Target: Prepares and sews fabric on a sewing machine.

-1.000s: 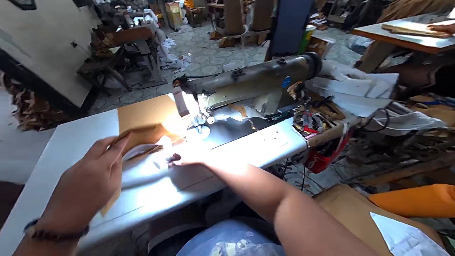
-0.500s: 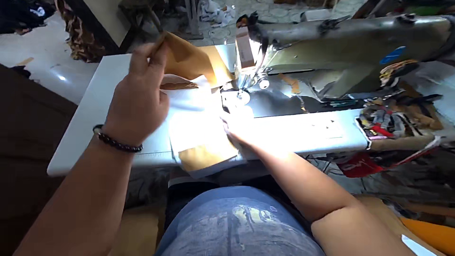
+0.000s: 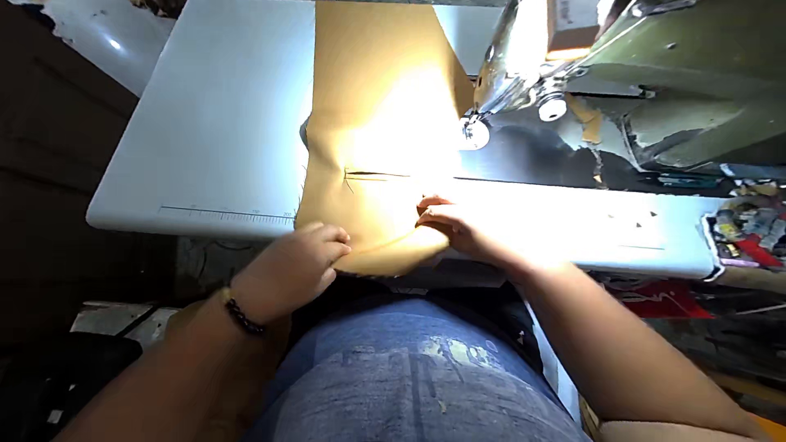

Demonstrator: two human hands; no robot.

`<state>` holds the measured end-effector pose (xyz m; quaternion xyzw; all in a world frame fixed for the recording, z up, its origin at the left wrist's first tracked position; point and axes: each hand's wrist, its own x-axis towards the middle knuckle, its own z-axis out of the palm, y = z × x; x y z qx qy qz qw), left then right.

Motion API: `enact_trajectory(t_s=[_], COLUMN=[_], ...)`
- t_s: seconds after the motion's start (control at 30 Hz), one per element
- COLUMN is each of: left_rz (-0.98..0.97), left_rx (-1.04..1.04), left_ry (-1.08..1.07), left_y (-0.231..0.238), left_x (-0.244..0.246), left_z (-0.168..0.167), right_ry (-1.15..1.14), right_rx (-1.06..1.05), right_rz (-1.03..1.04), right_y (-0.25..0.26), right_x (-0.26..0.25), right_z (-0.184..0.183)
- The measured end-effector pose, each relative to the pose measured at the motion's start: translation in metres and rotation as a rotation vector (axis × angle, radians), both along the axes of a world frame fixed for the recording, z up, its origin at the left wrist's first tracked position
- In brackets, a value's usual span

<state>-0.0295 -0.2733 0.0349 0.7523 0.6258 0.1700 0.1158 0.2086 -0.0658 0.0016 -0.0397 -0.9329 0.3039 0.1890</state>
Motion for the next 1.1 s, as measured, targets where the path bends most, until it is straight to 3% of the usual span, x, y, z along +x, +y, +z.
enact_trajectory(t_s=[0.07,0.17,0.2,0.3,0.37,0.57,0.63,0.73,0.83,0.9,1.03,1.1], left_rz=[0.005,0.248,0.263,0.179,0.182,0.386,0.472,0.474,0.333,0.254,0.399,0.474], left_rx=[0.079,0.137,0.08,-0.019,-0.056,0.044,0.073,0.118,0.193,0.248,0.314,0.274], left_ry=[-0.242,-0.775,-0.781,-0.445,-0.32,-0.335,-0.465,-0.983,-1.195,-1.092,-0.565,-0.452], left_y=[0.019,0.052,0.059,0.069,0.076,0.104,0.111,0.122,0.128,0.129,0.09,0.058], left_x=[-0.027,-0.067,-0.08,-0.087,-0.083,-0.084,-0.081,-0.076,-0.074,-0.074,-0.054,-0.035], left_z=[0.017,0.008,-0.003,-0.021,-0.025,0.002,0.005,0.002,-0.004,-0.009,-0.008,-0.015], right_ry=[-0.019,0.013,-0.023,-0.137,-0.271,-0.105,-0.125,0.051,0.227,0.221,0.228,-0.006], right_rx=[-0.173,-0.531,-0.569,-0.278,-0.218,-0.068,-0.27,-0.8,-0.958,-0.873,-0.257,-0.283], right_rz=[-0.089,-0.434,-0.426,-0.268,-0.233,-0.421,-0.518,-0.526,-0.422,-0.328,-0.446,-0.486], right_y=[0.015,0.045,0.051,0.062,0.063,0.072,0.067,0.067,0.064,0.065,0.037,-0.003], right_x=[-0.008,-0.021,-0.02,-0.017,-0.019,-0.044,-0.055,-0.068,-0.074,-0.07,-0.056,-0.031], right_z=[0.025,0.033,0.029,0.019,0.021,0.032,0.041,0.037,0.036,0.034,0.025,0.033])
